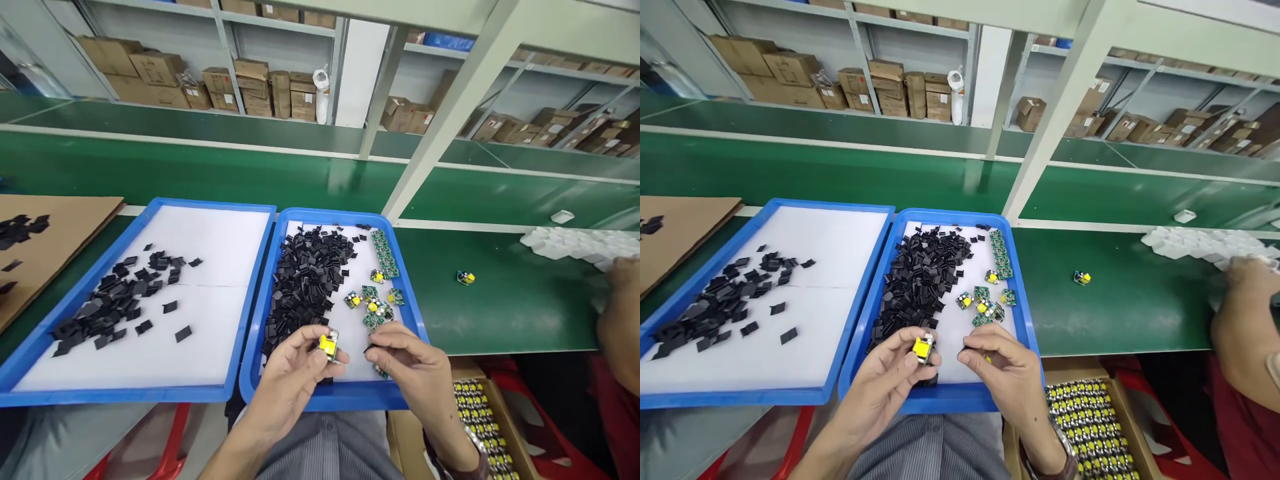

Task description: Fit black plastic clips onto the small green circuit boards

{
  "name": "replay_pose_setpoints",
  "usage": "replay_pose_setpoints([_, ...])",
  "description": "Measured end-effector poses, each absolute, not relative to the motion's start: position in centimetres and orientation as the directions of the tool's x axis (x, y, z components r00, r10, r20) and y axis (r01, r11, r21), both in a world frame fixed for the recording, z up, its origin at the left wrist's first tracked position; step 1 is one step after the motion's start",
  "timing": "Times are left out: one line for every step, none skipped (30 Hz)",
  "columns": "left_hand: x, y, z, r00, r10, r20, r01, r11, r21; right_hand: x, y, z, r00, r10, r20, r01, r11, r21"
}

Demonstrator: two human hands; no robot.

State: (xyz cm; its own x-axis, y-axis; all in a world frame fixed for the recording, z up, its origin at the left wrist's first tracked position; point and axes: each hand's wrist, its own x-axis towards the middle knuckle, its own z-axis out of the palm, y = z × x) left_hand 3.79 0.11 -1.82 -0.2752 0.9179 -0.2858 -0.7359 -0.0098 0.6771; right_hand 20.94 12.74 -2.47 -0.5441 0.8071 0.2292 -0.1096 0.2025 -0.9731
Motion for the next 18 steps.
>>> replay_pose_setpoints([3.9,0.2,-1.7,-0.261,0.919,-0.295,-0.759,-0.007,0.651,20.9,12.5,-2.5,-0.547,0.811,0.207,-0.118,0.170,-0.978])
replay_pose_setpoints([4.0,0.3,-1.7,-0.251,0.920,-0.301,-0.781,-0.008,0.625,20.8,12.3,-2.4,-0.554,0.811,0.191,-0.128,0.144,-0.981])
replay_pose_setpoints([4.0,0.3,-1.7,-0.244,0.920,-0.306,-0.799,-0.012,0.602,20.8,12.1,-2.4,-0.560,0.808,0.184,-0.143,0.124,-0.982])
replay_pose_setpoints([4.1,0.4,-1.7,-0.240,0.919,-0.311,-0.811,-0.013,0.585,20.7,12.0,-2.3,-0.566,0.804,0.182,-0.161,0.109,-0.981])
replay_pose_setpoints([4.2,0.4,-1.7,-0.235,0.918,-0.320,-0.819,-0.010,0.574,20.7,11.8,-2.2,-0.573,0.799,0.181,-0.178,0.094,-0.979])
replay_pose_setpoints([4.2,0.4,-1.8,-0.230,0.916,-0.328,-0.824,-0.004,0.567,20.6,11.7,-2.1,-0.579,0.795,0.180,-0.195,0.080,-0.978])
replay_pose_setpoints([4.2,0.4,-1.9,-0.225,0.915,-0.336,-0.825,0.005,0.565,20.6,11.6,-2.1,-0.582,0.793,0.178,-0.209,0.065,-0.976])
replay_pose_setpoints([4.2,0.4,-1.9,-0.221,0.914,-0.340,-0.821,0.013,0.571,20.6,11.4,-2.1,-0.584,0.793,0.174,-0.218,0.054,-0.974])
replay_pose_setpoints([4.1,0.3,-2.0,-0.220,0.915,-0.339,-0.812,0.021,0.584,20.6,11.3,-2.1,-0.585,0.793,0.168,-0.216,0.047,-0.975])
replay_pose_setpoints([4.1,0.2,-2.0,-0.218,0.918,-0.330,-0.797,0.028,0.604,20.6,11.2,-2.2,-0.586,0.793,0.166,-0.207,0.051,-0.977])
replay_pose_setpoints([4.0,0.1,-2.1,-0.214,0.925,-0.313,-0.774,0.034,0.632,20.6,11.0,-2.2,-0.586,0.792,0.170,-0.192,0.068,-0.979])
replay_pose_setpoints([3.9,0.0,-2.1,-0.210,0.934,-0.288,-0.743,0.038,0.668,20.6,10.9,-2.3,-0.584,0.791,0.179,-0.172,0.095,-0.981])
replay_pose_setpoints([3.8,-0.2,-2.2,-0.205,0.944,-0.260,-0.705,0.041,0.708,20.5,10.7,-2.3,-0.583,0.790,0.190,-0.151,0.125,-0.981])
replay_pose_setpoints([3.7,-0.3,-2.3,-0.203,0.952,-0.231,-0.663,0.040,0.747,20.5,10.6,-2.3,-0.579,0.790,0.202,-0.135,0.152,-0.979])
replay_pose_setpoints([3.7,-0.4,-2.3,-0.205,0.957,-0.206,-0.620,0.036,0.784,20.4,10.5,-2.2,-0.574,0.791,0.213,-0.124,0.173,-0.977])
replay_pose_setpoints([3.6,-0.5,-2.4,-0.211,0.960,-0.185,-0.579,0.030,0.815,20.4,10.4,-2.2,-0.566,0.794,0.222,-0.120,0.188,-0.975])
replay_pose_setpoints([3.6,-0.6,-2.5,-0.214,0.962,-0.169,-0.545,0.026,0.838,20.3,10.3,-2.1,-0.558,0.798,0.228,-0.120,0.195,-0.974])
replay_pose_setpoints([3.5,-0.7,-2.7,-0.218,0.964,-0.153,-0.520,0.018,0.854,20.2,10.2,-2.1,-0.551,0.801,0.234,-0.126,0.197,-0.972])
